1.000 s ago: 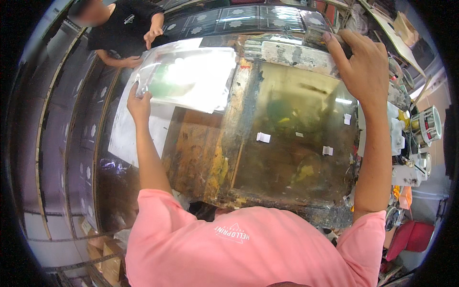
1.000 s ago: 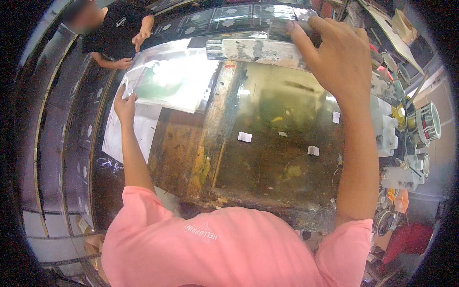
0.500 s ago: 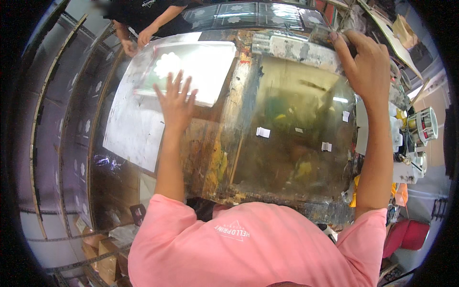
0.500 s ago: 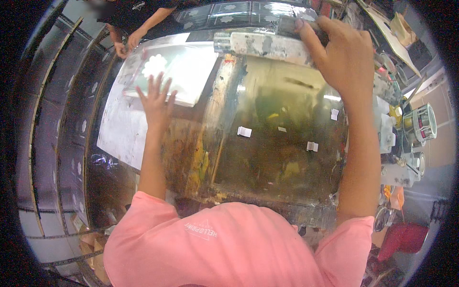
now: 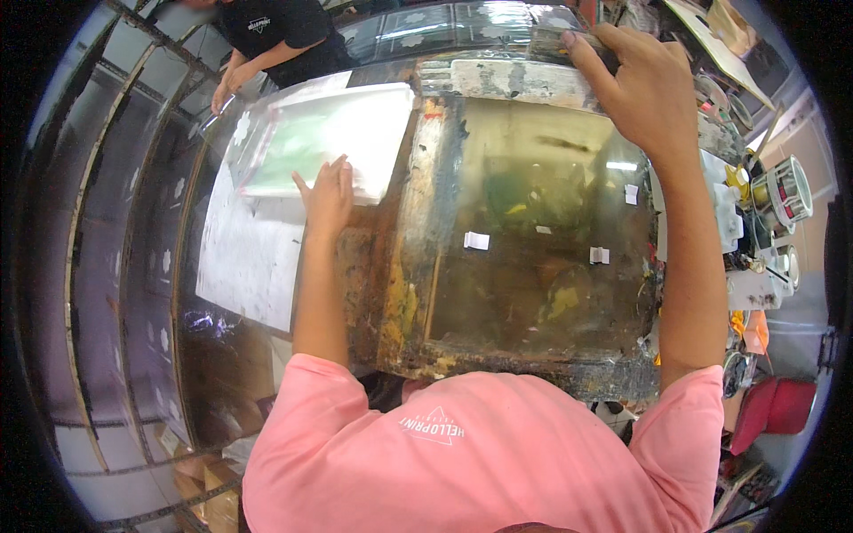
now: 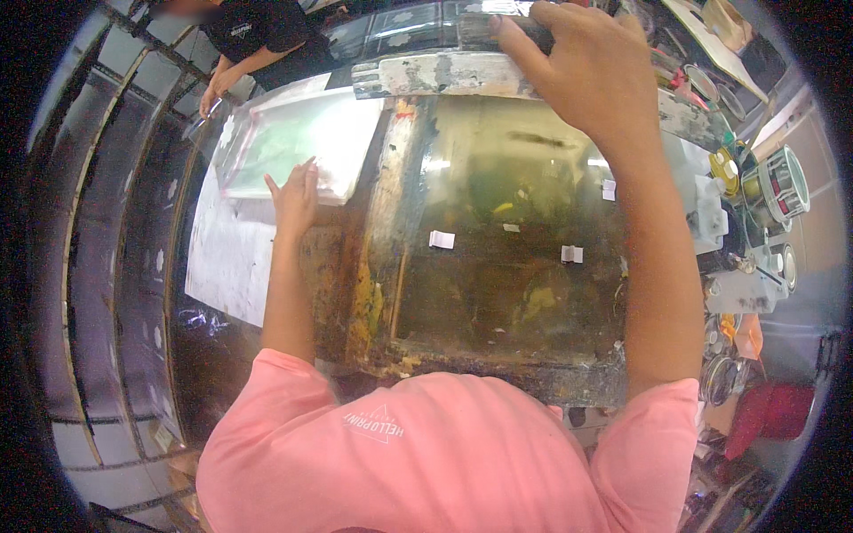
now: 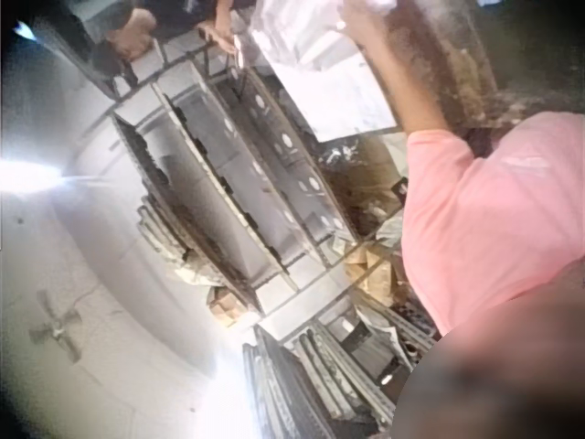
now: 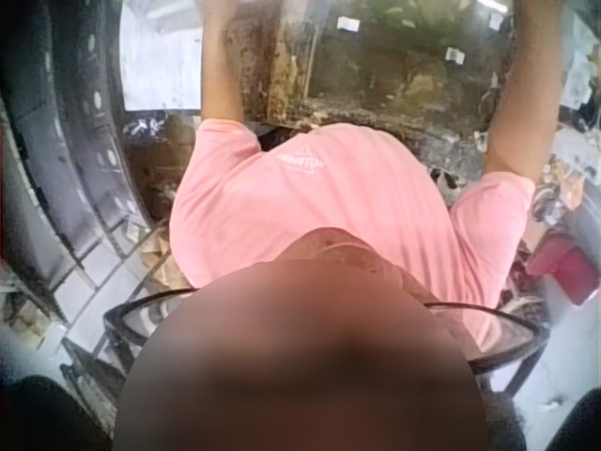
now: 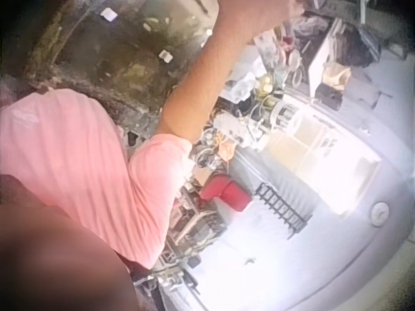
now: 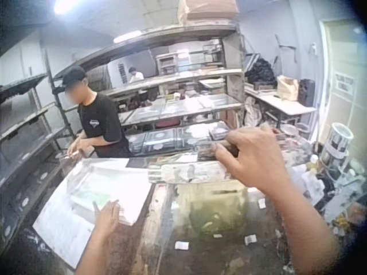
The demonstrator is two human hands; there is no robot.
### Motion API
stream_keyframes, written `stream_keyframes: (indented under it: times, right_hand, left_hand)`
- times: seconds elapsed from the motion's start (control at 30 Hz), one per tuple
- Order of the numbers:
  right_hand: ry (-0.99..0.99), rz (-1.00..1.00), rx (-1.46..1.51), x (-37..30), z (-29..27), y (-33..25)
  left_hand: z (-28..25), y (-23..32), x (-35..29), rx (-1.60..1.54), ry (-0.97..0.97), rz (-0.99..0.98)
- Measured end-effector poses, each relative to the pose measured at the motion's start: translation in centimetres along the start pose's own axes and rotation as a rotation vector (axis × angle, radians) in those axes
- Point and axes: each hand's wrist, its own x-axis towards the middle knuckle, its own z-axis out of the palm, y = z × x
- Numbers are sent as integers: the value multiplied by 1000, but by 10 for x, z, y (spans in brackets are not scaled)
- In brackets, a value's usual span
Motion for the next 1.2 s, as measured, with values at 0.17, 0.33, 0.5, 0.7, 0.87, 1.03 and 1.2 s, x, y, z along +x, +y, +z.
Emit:
stream_keyframes:
  times: [0.17,0.33,0.5,0.7,0.87,1.03,1.2]
  right_hand:
    - [94,-57,7,3,1,0]
    - [75,10,34,4,-1,0]
    - [37,3,24,3,-1,1]
    - [60,-19,39,5,1,3]
    - [68,-16,58,10,2,6]
    - [58,-27,64,12,5,8]
    - [16,-19,-21,15,5,8]
  left_hand:
    - [-31,59,5,-17,-77,262]
    - [11,166,-27,-56,-171,449]
    - [64,233,-62,-161,-245,585]
    - [93,284,-69,-190,-313,645]
    - [101,317,-80,-242,-272,670]
    - [103,320,-88,-256,-232,683]
    - [103,319,-87,-237,-224,723]
